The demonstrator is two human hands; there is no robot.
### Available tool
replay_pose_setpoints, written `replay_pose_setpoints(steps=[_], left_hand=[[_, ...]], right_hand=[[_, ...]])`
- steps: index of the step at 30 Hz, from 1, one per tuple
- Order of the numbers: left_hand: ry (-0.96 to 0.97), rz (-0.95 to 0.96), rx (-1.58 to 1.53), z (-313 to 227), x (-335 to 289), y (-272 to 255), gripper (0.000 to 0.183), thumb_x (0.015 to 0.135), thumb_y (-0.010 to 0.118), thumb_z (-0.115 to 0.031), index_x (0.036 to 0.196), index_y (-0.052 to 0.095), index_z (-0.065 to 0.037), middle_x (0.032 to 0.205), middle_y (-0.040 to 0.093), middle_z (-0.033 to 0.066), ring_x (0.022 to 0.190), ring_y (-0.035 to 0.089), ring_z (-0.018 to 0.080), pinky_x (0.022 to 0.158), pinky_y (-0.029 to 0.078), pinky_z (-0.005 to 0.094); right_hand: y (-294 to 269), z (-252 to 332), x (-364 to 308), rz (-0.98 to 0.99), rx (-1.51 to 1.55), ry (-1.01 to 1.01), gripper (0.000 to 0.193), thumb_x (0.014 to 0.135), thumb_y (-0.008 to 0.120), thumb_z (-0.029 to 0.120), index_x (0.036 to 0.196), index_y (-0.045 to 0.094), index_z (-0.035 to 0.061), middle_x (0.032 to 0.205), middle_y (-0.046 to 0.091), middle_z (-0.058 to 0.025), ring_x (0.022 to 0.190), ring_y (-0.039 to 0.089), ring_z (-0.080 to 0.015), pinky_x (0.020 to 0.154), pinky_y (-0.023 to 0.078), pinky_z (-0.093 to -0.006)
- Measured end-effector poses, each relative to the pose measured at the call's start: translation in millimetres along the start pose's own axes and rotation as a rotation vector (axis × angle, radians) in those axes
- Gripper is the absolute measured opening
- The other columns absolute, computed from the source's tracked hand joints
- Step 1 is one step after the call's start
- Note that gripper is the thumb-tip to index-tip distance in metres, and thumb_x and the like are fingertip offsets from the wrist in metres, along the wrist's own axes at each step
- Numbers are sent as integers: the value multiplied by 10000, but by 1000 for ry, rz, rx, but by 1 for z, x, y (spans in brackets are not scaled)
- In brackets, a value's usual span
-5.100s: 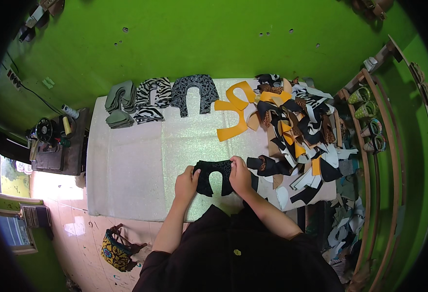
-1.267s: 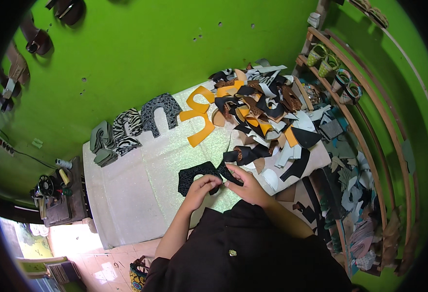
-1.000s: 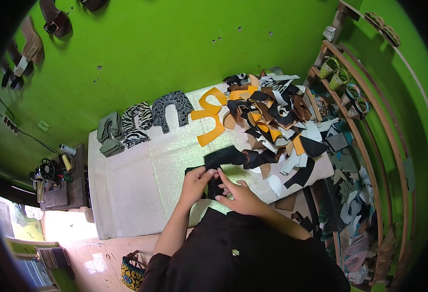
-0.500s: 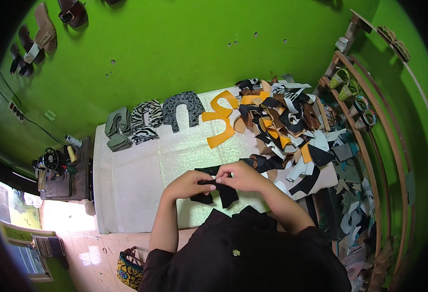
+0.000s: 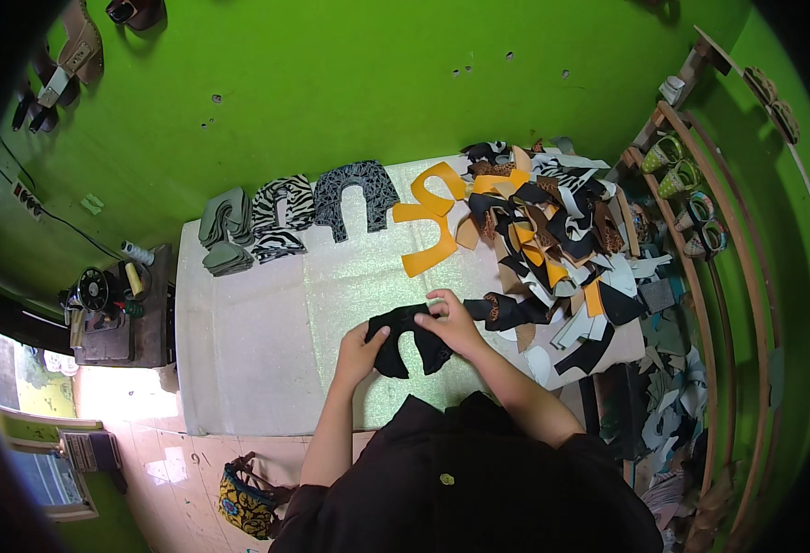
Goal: Sorting and inspecting various fabric and patterned shoe upper components on a work table.
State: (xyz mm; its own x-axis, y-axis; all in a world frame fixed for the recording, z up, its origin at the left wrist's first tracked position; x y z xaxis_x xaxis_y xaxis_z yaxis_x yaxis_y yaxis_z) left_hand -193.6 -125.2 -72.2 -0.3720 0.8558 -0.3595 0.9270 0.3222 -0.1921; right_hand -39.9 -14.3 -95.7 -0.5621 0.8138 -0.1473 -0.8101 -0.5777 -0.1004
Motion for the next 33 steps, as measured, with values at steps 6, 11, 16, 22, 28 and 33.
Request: replay_pose_setpoints(steps=[6, 11, 16, 22, 28, 33], left_hand=[[76, -83, 51, 35, 9, 4, 259, 870, 587, -200, 983, 615, 31, 756, 641, 93, 655, 572, 120, 612, 457, 277], [237, -194, 176, 35, 10, 1, 270, 879, 572, -226, 989, 587, 19, 769, 641, 166, 670, 620, 216, 630, 471, 319], [87, -224, 476, 36, 11, 5, 269, 898, 513, -245, 1021, 485, -7, 794, 624, 241, 717, 622, 394, 611, 474, 436], [142, -347, 587, 43, 14, 6, 283, 895, 510, -272, 1039, 478, -31, 796, 630, 229, 694, 620, 392, 606, 479, 450], [43, -290, 747, 34, 10, 7, 324, 869, 553, -282, 1079, 487, -44, 864, 632, 206, 752, 624, 359, 619, 480, 418], [362, -455, 783, 35, 0, 4, 402, 835, 588, -224, 1185, 481, -55, 1087, 559, 182, 995, 546, 319, 787, 438, 399]], right_hand=[[9, -48, -7, 192, 60, 238, 478, 763, 646, 20, 1186, 426, 57, 911, 581, -112, 764, 572, -151, 674, 471, -279], [-2, -28, -11, -55, -275, -134, 240, 820, 584, 78, 1054, 550, 39, 897, 641, -113, 844, 627, -268, 764, 469, -330], [-3, -23, -23, -27, -395, -65, 211, 818, 569, 81, 1021, 593, 28, 963, 641, -163, 905, 620, -307, 793, 472, -351], [3, -25, -34, -98, -401, -160, 248, 810, 566, 101, 1037, 605, 7, 996, 633, -185, 921, 607, -338, 815, 477, -369], [2, -41, -34, -99, -541, -115, 296, 794, 597, 132, 1077, 599, 45, 1027, 613, -164, 941, 589, -311, 822, 442, -390], [8, -19, -42, -107, -954, -53, 402, 779, 625, 199, 1169, 552, 131, 1147, 534, -100, 1026, 521, -240, 854, 354, -452]])
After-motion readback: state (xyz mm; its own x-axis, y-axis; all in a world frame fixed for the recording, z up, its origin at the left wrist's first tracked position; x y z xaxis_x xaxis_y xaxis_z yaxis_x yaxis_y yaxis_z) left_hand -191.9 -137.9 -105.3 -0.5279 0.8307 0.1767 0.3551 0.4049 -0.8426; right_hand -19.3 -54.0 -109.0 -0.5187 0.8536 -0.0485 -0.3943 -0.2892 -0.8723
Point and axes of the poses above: each hand's wrist, its own x-axis towards the middle knuckle, its own y-axis out of the palm, z = x × y, the point moved 5 cm from there along x, towards the middle knuckle
